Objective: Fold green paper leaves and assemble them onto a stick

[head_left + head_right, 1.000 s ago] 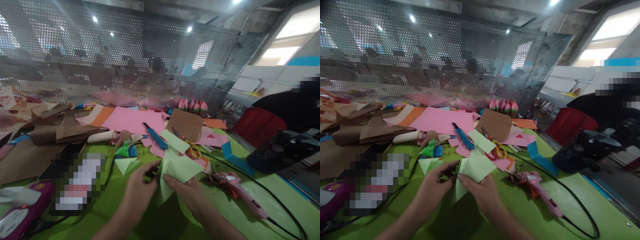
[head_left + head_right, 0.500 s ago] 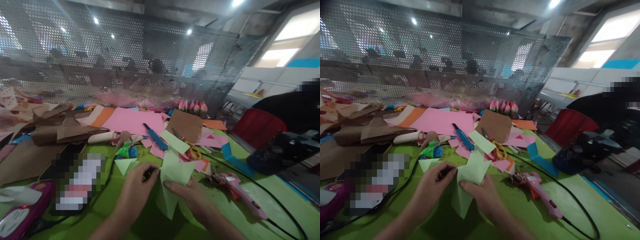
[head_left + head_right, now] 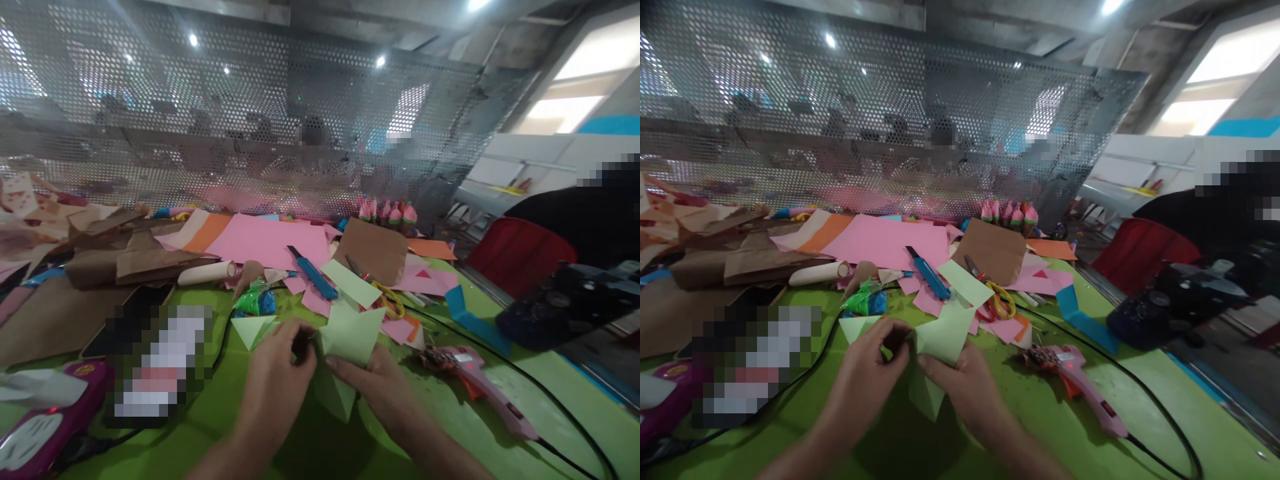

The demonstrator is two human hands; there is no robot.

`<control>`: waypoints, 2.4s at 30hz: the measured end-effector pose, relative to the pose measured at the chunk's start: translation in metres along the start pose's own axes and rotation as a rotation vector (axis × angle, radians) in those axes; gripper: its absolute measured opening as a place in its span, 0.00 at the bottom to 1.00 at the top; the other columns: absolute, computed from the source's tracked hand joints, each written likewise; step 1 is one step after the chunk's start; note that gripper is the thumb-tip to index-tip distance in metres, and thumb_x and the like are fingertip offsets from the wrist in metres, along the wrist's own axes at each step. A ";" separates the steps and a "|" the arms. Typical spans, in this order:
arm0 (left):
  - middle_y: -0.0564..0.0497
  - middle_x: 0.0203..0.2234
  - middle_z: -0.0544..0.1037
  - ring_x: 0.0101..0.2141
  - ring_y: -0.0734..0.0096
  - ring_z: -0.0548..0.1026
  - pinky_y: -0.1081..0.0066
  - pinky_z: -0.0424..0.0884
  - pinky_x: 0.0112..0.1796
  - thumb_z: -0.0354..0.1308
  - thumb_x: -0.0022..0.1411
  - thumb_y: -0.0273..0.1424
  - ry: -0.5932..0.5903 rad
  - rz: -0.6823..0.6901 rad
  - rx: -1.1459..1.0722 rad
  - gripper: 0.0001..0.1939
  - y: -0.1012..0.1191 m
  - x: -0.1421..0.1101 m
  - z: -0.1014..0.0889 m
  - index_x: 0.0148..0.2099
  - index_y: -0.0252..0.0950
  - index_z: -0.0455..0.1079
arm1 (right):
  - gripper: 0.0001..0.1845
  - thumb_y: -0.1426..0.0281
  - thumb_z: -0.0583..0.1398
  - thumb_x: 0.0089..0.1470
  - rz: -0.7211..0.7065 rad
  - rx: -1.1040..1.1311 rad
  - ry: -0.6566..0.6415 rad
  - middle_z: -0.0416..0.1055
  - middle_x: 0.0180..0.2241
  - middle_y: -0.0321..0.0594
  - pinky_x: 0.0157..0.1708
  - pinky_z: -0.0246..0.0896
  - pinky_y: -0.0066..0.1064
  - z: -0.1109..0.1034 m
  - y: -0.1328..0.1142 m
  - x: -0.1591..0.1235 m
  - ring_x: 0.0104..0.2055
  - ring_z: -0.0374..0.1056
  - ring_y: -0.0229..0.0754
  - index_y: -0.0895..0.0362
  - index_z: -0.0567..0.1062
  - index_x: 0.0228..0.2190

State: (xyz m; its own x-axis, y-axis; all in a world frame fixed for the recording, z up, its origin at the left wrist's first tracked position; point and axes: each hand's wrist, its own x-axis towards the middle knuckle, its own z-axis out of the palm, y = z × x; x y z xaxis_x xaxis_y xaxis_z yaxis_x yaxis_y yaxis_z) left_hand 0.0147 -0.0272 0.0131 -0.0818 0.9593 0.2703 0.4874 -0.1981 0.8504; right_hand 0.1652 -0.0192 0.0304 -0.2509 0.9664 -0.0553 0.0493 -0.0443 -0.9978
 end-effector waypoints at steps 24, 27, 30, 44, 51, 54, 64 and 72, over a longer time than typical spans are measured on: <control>0.53 0.29 0.76 0.31 0.65 0.72 0.70 0.63 0.33 0.53 0.51 0.20 -0.026 -0.100 -0.012 0.11 -0.004 -0.001 0.003 0.35 0.40 0.65 | 0.11 0.69 0.67 0.42 -0.039 -0.186 0.100 0.79 0.30 0.41 0.33 0.65 0.35 -0.004 0.009 0.003 0.33 0.71 0.50 0.58 0.80 0.32; 0.53 0.29 0.75 0.32 0.64 0.72 0.70 0.62 0.32 0.53 0.52 0.21 -0.027 -0.116 0.028 0.09 -0.002 -0.002 0.004 0.34 0.40 0.63 | 0.13 0.68 0.69 0.41 -0.024 -0.126 0.114 0.79 0.32 0.42 0.36 0.66 0.37 -0.003 0.013 0.003 0.35 0.72 0.51 0.58 0.79 0.33; 0.53 0.29 0.74 0.31 0.65 0.71 0.70 0.61 0.32 0.52 0.53 0.22 -0.028 -0.100 0.021 0.07 -0.002 -0.001 0.004 0.33 0.40 0.62 | 0.14 0.66 0.69 0.42 -0.028 -0.058 0.064 0.79 0.34 0.42 0.39 0.65 0.37 -0.003 0.010 0.001 0.37 0.71 0.50 0.57 0.80 0.34; 0.51 0.34 0.77 0.35 0.64 0.74 0.68 0.66 0.34 0.52 0.57 0.24 -0.066 -0.078 -0.146 0.09 0.000 -0.002 0.005 0.39 0.39 0.69 | 0.12 0.61 0.61 0.53 -0.077 -0.185 0.025 0.74 0.33 0.41 0.37 0.63 0.34 -0.006 0.005 0.002 0.38 0.68 0.48 0.58 0.76 0.32; 0.49 0.40 0.79 0.39 0.63 0.76 0.67 0.70 0.40 0.51 0.59 0.26 -0.191 -0.091 -0.388 0.15 0.001 -0.002 0.007 0.47 0.38 0.73 | 0.14 0.61 0.68 0.44 0.042 0.007 0.106 0.70 0.24 0.35 0.21 0.58 0.25 -0.006 0.004 0.005 0.23 0.62 0.36 0.57 0.75 0.29; 0.50 0.40 0.80 0.38 0.64 0.76 0.69 0.71 0.39 0.51 0.59 0.25 -0.249 -0.129 -0.499 0.17 0.002 0.001 0.005 0.48 0.38 0.74 | 0.16 0.61 0.68 0.43 0.054 0.017 0.078 0.69 0.23 0.35 0.18 0.56 0.24 -0.008 0.004 0.006 0.22 0.60 0.35 0.59 0.76 0.31; 0.48 0.39 0.79 0.40 0.63 0.75 0.67 0.70 0.41 0.54 0.58 0.30 -0.228 -0.164 -0.576 0.17 -0.005 0.004 0.003 0.50 0.37 0.71 | 0.09 0.65 0.65 0.48 0.052 0.120 0.056 0.72 0.23 0.36 0.26 0.59 0.25 -0.014 0.001 0.002 0.25 0.65 0.36 0.60 0.78 0.27; 0.52 0.26 0.75 0.29 0.68 0.71 0.71 0.64 0.30 0.51 0.62 0.33 -0.203 -0.091 -0.288 0.10 -0.004 0.007 -0.006 0.34 0.37 0.72 | 0.15 0.69 0.68 0.41 0.100 0.224 -0.011 0.78 0.30 0.41 0.33 0.64 0.32 -0.020 0.000 0.001 0.32 0.71 0.44 0.59 0.79 0.35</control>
State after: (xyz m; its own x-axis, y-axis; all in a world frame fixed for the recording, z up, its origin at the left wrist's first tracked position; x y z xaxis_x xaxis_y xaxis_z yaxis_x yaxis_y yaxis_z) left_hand 0.0071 -0.0207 0.0138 0.0752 0.9902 0.1174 0.2190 -0.1313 0.9669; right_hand 0.1844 -0.0131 0.0314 -0.2657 0.9518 -0.1534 -0.1407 -0.1957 -0.9705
